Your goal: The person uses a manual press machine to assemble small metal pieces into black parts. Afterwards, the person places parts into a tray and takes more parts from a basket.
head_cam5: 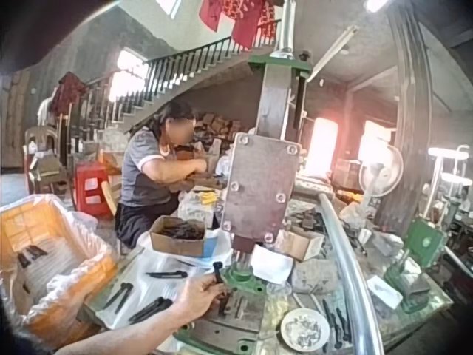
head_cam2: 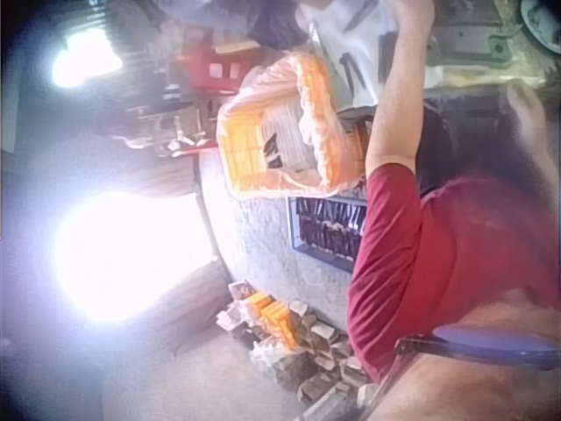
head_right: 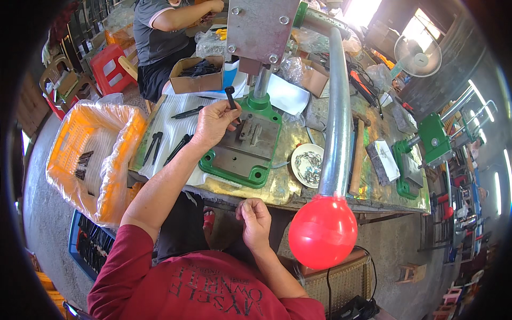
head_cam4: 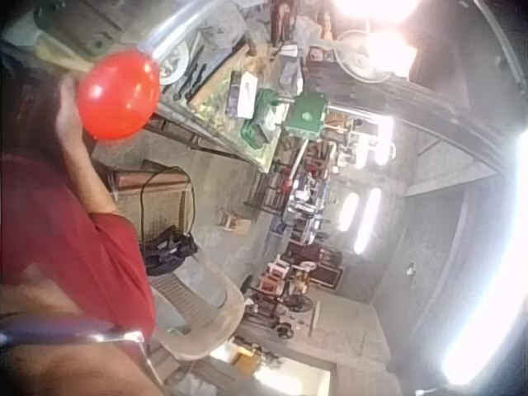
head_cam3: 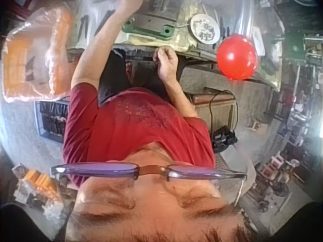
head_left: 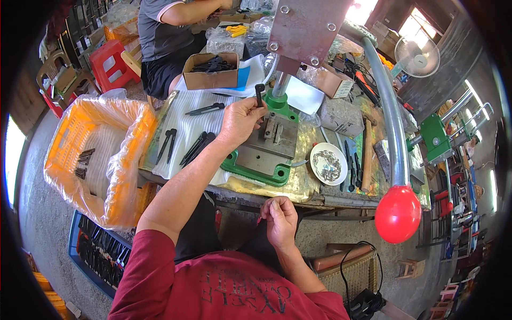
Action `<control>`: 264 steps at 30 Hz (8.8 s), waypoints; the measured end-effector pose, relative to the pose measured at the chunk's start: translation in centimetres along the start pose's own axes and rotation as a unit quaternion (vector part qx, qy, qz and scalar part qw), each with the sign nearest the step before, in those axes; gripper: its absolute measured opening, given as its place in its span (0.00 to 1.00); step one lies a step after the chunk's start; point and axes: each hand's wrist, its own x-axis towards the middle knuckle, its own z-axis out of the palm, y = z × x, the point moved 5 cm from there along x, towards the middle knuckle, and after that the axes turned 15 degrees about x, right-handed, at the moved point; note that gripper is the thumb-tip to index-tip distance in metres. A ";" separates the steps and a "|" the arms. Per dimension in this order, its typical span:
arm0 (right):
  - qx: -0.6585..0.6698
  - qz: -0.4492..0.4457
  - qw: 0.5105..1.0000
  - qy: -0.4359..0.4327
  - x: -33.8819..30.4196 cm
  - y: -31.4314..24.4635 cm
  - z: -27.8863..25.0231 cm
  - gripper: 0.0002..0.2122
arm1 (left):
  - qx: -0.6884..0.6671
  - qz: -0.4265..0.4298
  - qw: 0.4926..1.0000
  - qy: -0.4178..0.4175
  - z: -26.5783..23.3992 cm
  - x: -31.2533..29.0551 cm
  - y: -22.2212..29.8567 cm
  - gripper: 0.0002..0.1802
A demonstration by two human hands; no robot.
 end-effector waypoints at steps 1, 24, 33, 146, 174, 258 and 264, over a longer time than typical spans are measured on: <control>0.004 -0.002 1.000 -0.003 0.0 0.0 0.0 0.06 | 0.000 0.000 1.000 0.000 0.0 0.0 -0.1 0.05; 0.013 0.001 1.000 0.015 -0.4 0.2 -0.7 0.05 | 0.013 -0.006 1.000 0.013 0.0 0.0 -0.2 0.05; -0.004 -0.029 0.999 -0.015 -0.1 -0.6 -0.6 0.04 | 0.155 0.146 0.977 0.003 -0.1 0.1 1.8 0.08; -0.486 -0.430 0.732 -0.209 -1.0 -18.2 15.9 0.05 | 0.173 0.176 0.968 0.032 0.1 0.2 1.7 0.06; -0.454 -0.442 0.760 -0.142 -1.9 -19.4 15.8 0.15 | -0.279 -0.051 0.959 -0.012 -4.4 -3.0 0.8 0.07; -0.098 -0.028 0.995 -0.010 -0.7 -1.9 1.6 0.05 | 0.144 0.067 0.950 -0.270 -0.1 -16.8 1.9 0.08; -0.396 -0.115 0.907 -0.087 0.5 -6.1 0.4 0.07 | 0.172 0.106 0.953 -0.225 -0.1 -16.8 0.8 0.07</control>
